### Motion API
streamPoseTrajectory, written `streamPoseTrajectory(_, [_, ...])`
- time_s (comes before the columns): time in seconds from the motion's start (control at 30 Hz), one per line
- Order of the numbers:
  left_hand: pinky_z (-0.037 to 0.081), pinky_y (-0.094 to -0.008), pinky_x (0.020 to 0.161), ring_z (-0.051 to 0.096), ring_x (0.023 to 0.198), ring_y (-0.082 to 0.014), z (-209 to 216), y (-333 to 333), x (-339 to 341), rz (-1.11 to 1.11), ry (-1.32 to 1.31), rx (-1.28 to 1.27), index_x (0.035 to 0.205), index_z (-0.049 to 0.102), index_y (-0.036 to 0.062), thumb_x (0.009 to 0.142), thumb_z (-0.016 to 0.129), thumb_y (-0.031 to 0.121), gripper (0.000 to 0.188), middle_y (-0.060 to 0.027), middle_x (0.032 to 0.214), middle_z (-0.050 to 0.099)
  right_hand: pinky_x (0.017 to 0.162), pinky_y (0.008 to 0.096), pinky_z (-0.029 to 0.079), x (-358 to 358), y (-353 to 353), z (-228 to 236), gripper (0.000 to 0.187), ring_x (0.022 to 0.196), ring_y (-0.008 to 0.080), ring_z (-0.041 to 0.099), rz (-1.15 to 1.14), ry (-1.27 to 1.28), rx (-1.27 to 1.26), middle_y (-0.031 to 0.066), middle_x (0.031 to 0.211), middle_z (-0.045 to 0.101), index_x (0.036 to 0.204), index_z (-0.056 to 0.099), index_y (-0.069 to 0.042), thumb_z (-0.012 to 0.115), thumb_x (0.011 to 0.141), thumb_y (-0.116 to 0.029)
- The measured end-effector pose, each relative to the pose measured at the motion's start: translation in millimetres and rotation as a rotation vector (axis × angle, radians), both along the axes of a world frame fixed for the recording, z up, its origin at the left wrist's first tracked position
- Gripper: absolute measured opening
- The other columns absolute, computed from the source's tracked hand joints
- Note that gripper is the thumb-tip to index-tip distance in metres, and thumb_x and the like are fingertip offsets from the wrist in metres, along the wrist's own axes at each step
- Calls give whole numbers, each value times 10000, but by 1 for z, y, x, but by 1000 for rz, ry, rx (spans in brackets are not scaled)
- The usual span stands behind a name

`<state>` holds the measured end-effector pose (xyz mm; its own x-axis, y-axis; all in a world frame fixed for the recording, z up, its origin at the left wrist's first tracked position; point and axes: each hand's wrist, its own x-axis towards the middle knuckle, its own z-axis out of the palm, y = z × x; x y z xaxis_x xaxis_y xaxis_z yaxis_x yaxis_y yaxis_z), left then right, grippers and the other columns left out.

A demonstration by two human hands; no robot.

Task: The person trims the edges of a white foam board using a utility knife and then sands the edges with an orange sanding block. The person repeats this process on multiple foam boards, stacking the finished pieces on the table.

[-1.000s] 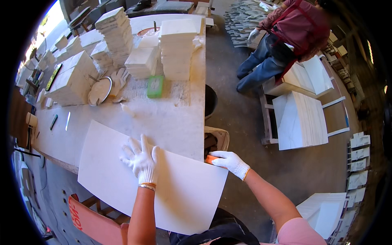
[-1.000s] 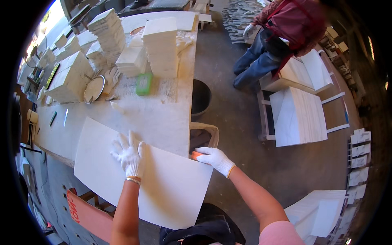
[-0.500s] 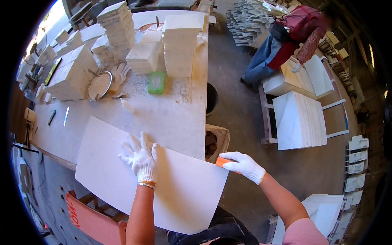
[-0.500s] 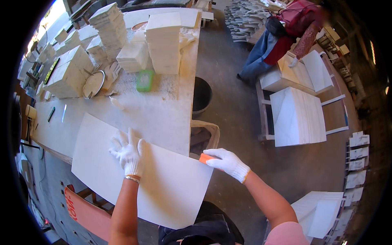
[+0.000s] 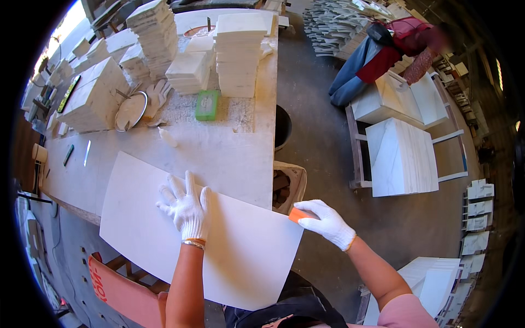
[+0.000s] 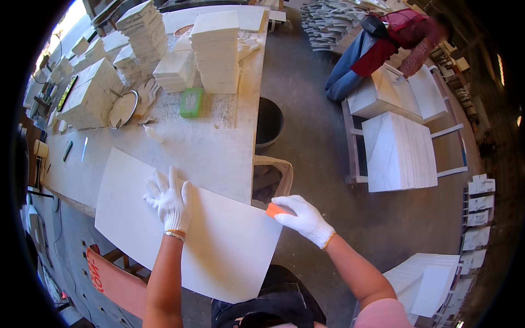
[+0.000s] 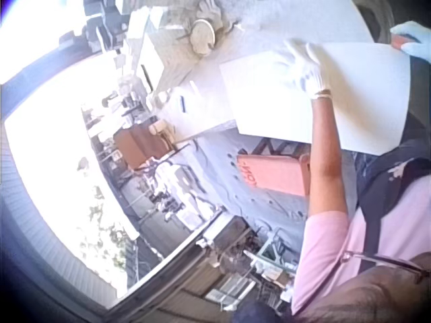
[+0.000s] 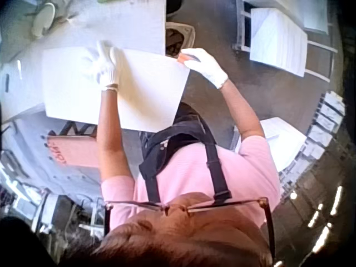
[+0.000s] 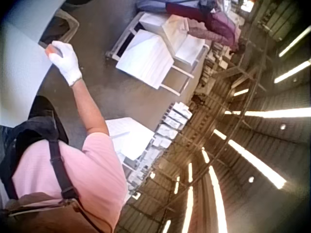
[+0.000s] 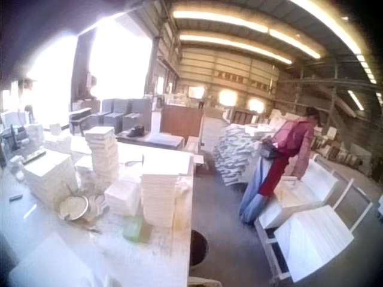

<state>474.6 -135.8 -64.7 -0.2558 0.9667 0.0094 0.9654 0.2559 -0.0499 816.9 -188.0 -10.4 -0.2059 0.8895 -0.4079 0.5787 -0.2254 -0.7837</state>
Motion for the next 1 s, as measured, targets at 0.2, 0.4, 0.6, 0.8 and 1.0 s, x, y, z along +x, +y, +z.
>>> streamPoseTrajectory(0.2, [201,-737,1127,263,1466,-526,5,8,1,-16,-29,-6,1550,408,266,993,491,568,638,-237,1631,266,1084,340,427,-7,25,-30,545,1268,237,572,-69,158,-168,129,1340,631,1368,614,-55,672,908,-340])
streamPoseTrajectory(0.4, [205,-735,1125,258,1472,-513,-4,-1,-3,-6,37,3,1552,401,269,996,487,565,636,-228,1634,263,1085,373,429,-1,4,6,540,1245,301,571,5,45,-71,159,1328,622,1361,617,-74,675,896,-343])
streamPoseTrajectory(0.6, [180,-729,1137,240,1475,-524,14,9,3,-5,-56,-48,1547,410,251,1000,479,555,629,-236,1633,260,1076,352,439,-4,25,-39,535,1238,253,587,-103,225,-229,128,1296,639,1370,620,-88,674,904,-345])
streamPoseTrajectory(0.8, [161,-726,1143,235,1474,-527,-1,0,0,-16,-27,1,1539,425,242,997,487,547,625,-240,1632,261,1065,357,448,1,-1,5,504,1232,262,586,3,33,-19,134,1306,620,1348,634,-89,679,903,-321])
streamPoseTrajectory(1.0, [145,-726,1148,227,1477,-529,11,8,4,-17,-88,-22,1547,414,234,1007,469,539,623,-249,1639,238,1082,372,427,-10,25,-26,534,1271,298,561,-23,20,-87,145,1360,616,1355,622,-98,646,904,-381])
